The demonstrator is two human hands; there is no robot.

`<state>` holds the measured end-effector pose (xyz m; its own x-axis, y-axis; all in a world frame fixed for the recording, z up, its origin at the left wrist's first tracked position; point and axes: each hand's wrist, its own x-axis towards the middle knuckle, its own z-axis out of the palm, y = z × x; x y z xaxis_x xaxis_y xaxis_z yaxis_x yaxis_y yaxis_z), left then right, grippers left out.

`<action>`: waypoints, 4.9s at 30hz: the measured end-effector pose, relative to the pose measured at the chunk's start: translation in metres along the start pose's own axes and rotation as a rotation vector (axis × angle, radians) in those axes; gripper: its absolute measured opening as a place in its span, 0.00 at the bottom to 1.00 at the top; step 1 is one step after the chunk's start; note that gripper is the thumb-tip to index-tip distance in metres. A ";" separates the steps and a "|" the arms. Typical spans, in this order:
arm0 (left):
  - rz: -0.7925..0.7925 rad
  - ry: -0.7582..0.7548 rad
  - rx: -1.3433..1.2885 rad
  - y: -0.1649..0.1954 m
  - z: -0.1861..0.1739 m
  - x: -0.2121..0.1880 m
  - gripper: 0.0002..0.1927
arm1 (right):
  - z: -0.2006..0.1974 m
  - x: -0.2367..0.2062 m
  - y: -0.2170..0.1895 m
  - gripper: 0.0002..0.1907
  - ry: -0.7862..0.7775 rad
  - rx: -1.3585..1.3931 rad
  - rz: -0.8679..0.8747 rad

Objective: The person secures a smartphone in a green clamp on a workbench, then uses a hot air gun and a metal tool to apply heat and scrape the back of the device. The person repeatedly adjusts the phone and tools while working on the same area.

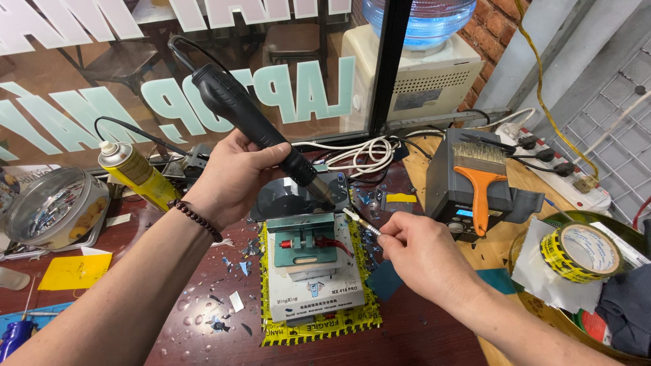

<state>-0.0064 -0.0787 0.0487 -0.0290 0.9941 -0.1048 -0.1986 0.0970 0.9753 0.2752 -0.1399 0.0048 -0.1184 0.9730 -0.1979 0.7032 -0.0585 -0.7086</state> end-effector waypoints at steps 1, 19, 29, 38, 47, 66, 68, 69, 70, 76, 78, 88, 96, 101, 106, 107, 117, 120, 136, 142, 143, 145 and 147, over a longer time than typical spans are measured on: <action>-0.004 0.007 0.002 0.000 0.000 0.000 0.11 | 0.001 0.002 0.002 0.09 -0.010 0.052 -0.024; 0.015 -0.015 -0.012 -0.002 0.000 0.000 0.11 | -0.006 0.016 0.017 0.08 -0.201 0.419 0.098; 0.019 -0.007 -0.001 0.002 0.000 0.000 0.12 | -0.016 0.004 -0.002 0.10 0.009 -0.028 -0.022; 0.021 -0.023 -0.009 0.001 0.005 0.000 0.10 | -0.012 0.010 -0.001 0.10 -0.026 -0.035 0.036; 0.034 -0.031 -0.012 -0.003 0.004 0.004 0.09 | -0.004 0.023 0.020 0.08 -0.122 0.303 0.015; 0.035 -0.059 0.000 -0.001 0.010 0.005 0.10 | -0.026 0.040 0.024 0.07 -0.408 0.617 0.310; 0.041 -0.059 0.013 -0.001 0.011 0.005 0.10 | -0.027 0.041 0.026 0.07 -0.430 0.644 0.331; 0.043 -0.057 0.011 -0.001 0.011 0.005 0.11 | -0.026 0.041 0.026 0.07 -0.422 0.633 0.320; 0.045 -0.055 0.009 -0.001 0.012 0.006 0.11 | -0.025 0.041 0.026 0.07 -0.415 0.622 0.308; 0.038 -0.019 0.037 0.000 0.008 0.006 0.11 | -0.012 0.021 0.020 0.09 0.036 -0.010 -0.185; 0.032 -0.002 0.034 0.000 0.004 0.005 0.10 | -0.010 0.015 0.018 0.10 0.118 -0.128 -0.197; 0.037 -0.023 0.017 -0.002 0.002 0.006 0.10 | 0.000 0.038 0.042 0.09 -0.135 0.348 -0.046; 0.045 -0.016 0.027 -0.002 0.004 0.007 0.11 | -0.002 0.046 0.051 0.09 -0.211 0.472 0.046; 0.055 -0.028 -0.007 -0.003 0.000 0.007 0.10 | -0.004 0.038 0.039 0.09 -0.055 0.167 -0.120; 0.047 -0.015 -0.032 -0.001 -0.005 0.006 0.10 | -0.005 0.034 0.032 0.09 -0.038 0.095 -0.082; 0.048 -0.020 -0.035 0.000 -0.005 0.006 0.10 | -0.006 0.034 0.031 0.09 -0.054 0.085 -0.052; 0.034 0.003 -0.021 0.001 -0.007 0.002 0.09 | -0.020 0.047 0.034 0.08 -0.306 0.517 0.210; 0.021 0.018 -0.007 0.001 -0.006 0.002 0.09 | -0.021 0.049 0.036 0.08 -0.265 0.391 0.050; 0.035 0.079 -0.047 0.007 -0.020 -0.009 0.10 | -0.021 0.008 -0.019 0.15 -0.273 0.196 0.030; 0.078 0.014 -0.106 0.002 -0.028 -0.005 0.10 | -0.003 0.001 -0.029 0.11 -0.144 0.172 -0.197; 0.085 -0.018 -0.127 0.000 -0.031 -0.004 0.10 | 0.000 -0.001 -0.031 0.11 -0.125 0.189 -0.308; 0.071 -0.050 -0.128 -0.004 -0.035 0.000 0.11 | 0.005 -0.007 -0.037 0.10 -0.098 0.164 0.024; 0.080 -0.091 -0.126 -0.003 -0.041 0.009 0.11 | 0.008 -0.007 -0.048 0.09 -0.042 0.132 0.183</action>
<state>-0.0462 -0.0725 0.0368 0.0383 0.9993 -0.0045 -0.3208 0.0166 0.9470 0.2368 -0.1453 0.0342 -0.0281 0.9337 -0.3570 0.6179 -0.2645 -0.7404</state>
